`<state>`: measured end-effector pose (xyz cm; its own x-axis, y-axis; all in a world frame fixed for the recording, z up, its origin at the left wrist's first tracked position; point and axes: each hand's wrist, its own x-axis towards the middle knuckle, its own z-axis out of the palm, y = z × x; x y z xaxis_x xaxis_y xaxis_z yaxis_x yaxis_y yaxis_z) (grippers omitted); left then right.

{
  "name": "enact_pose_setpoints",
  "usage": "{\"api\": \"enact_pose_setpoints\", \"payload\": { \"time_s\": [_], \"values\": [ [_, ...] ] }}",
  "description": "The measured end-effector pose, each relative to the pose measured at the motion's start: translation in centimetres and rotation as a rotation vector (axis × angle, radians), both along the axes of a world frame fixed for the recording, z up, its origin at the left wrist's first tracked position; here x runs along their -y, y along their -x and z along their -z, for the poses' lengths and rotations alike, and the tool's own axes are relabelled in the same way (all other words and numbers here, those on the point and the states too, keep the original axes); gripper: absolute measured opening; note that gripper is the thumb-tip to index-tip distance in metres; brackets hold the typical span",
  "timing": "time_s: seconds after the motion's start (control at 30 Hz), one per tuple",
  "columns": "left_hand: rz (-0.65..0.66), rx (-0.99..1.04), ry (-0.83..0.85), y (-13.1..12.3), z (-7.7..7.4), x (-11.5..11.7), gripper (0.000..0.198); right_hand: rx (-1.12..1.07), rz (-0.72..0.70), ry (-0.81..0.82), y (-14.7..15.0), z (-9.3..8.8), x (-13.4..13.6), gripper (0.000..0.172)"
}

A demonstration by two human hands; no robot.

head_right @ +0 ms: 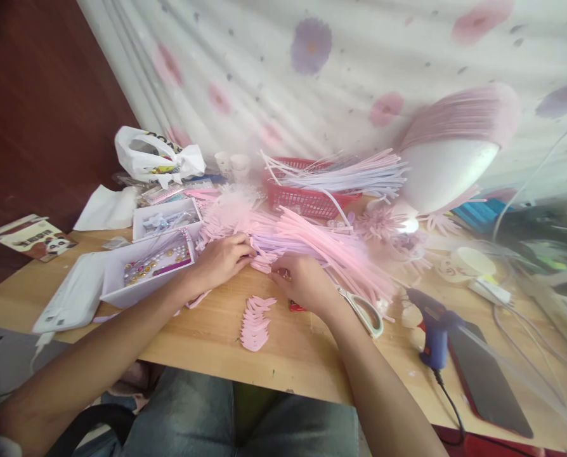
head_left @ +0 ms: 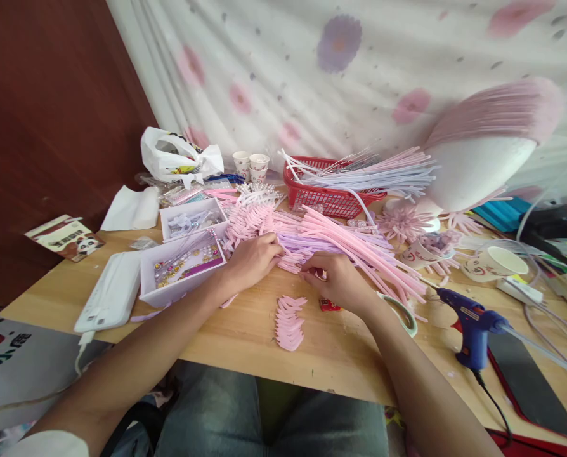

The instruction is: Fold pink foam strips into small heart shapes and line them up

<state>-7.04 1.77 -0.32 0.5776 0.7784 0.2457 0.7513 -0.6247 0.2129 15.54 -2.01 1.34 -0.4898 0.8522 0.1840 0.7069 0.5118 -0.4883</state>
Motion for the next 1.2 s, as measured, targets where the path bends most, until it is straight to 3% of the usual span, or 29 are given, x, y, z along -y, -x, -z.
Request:
{"api": "enact_pose_setpoints", "payload": {
  "time_s": [0.3, 0.47, 0.57, 0.63, 0.77, 0.9, 0.97, 1.2],
  "values": [
    [0.019, -0.060, -0.023, 0.0, -0.4, 0.0, 0.022, 0.029, 0.037, -0.031, 0.6, 0.2, 0.0, 0.014],
    [-0.022, 0.079, -0.047, 0.0, -0.7, 0.3, 0.021, -0.092, 0.106, -0.180, 0.4, 0.7, -0.3, 0.011],
    [0.015, 0.201, -0.021, -0.4, -0.5, 0.4, 0.018, -0.169, 0.140, -0.244, 0.3, 1.0, -0.4, 0.025],
    [0.050, 0.271, 0.005, -0.6, -0.2, 0.4, 0.015, -0.195, 0.131, -0.234, 0.3, 1.2, -0.4, 0.028],
    [0.057, 0.387, 0.109, -1.2, -0.1, 0.7, 0.011, -0.211, 0.103, -0.224, 0.4, 1.6, -0.5, 0.010],
    [0.073, 0.551, 0.211, -1.7, -0.4, 1.2, 0.011, -0.263, 0.091, -0.235, 0.5, 1.5, -0.4, 0.013],
    [0.102, 0.593, 0.208, -1.8, -0.4, 1.4, 0.017, -0.302, 0.109, -0.229, 0.6, 1.2, -0.3, 0.013],
    [0.108, 0.609, 0.151, -1.9, -0.6, 1.6, 0.005, -0.409, 0.139, -0.110, 1.0, 0.6, 0.2, 0.007]
  ]
}}
